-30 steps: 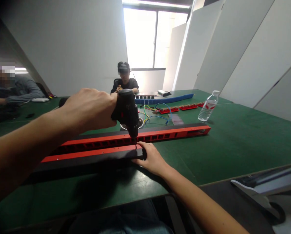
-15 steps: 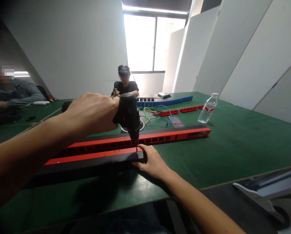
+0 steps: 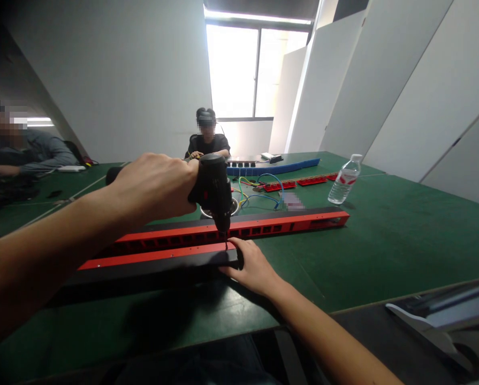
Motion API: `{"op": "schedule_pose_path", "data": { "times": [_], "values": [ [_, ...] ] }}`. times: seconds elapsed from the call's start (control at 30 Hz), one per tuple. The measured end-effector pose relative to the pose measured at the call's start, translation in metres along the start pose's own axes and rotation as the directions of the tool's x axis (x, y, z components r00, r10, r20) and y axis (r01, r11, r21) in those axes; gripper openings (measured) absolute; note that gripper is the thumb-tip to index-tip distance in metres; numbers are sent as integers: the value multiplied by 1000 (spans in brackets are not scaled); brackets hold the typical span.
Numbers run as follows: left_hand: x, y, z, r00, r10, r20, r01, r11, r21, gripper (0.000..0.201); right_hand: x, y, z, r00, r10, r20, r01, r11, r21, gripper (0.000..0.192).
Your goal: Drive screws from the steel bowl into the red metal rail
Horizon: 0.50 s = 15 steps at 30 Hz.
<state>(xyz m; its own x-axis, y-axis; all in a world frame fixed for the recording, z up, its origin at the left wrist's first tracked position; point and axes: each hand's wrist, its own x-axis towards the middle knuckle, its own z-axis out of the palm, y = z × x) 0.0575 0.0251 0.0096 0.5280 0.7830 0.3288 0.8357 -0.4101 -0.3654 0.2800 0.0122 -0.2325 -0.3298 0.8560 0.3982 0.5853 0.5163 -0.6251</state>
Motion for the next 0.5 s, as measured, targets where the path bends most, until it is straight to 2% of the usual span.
{"op": "schedule_pose_path", "data": {
  "times": [0.5],
  "values": [
    [-5,-1,0,998,44,-36,-46,997,-54,49,0,-1,-1,1000,7,17,-7,1000,-17,72]
  ]
}}
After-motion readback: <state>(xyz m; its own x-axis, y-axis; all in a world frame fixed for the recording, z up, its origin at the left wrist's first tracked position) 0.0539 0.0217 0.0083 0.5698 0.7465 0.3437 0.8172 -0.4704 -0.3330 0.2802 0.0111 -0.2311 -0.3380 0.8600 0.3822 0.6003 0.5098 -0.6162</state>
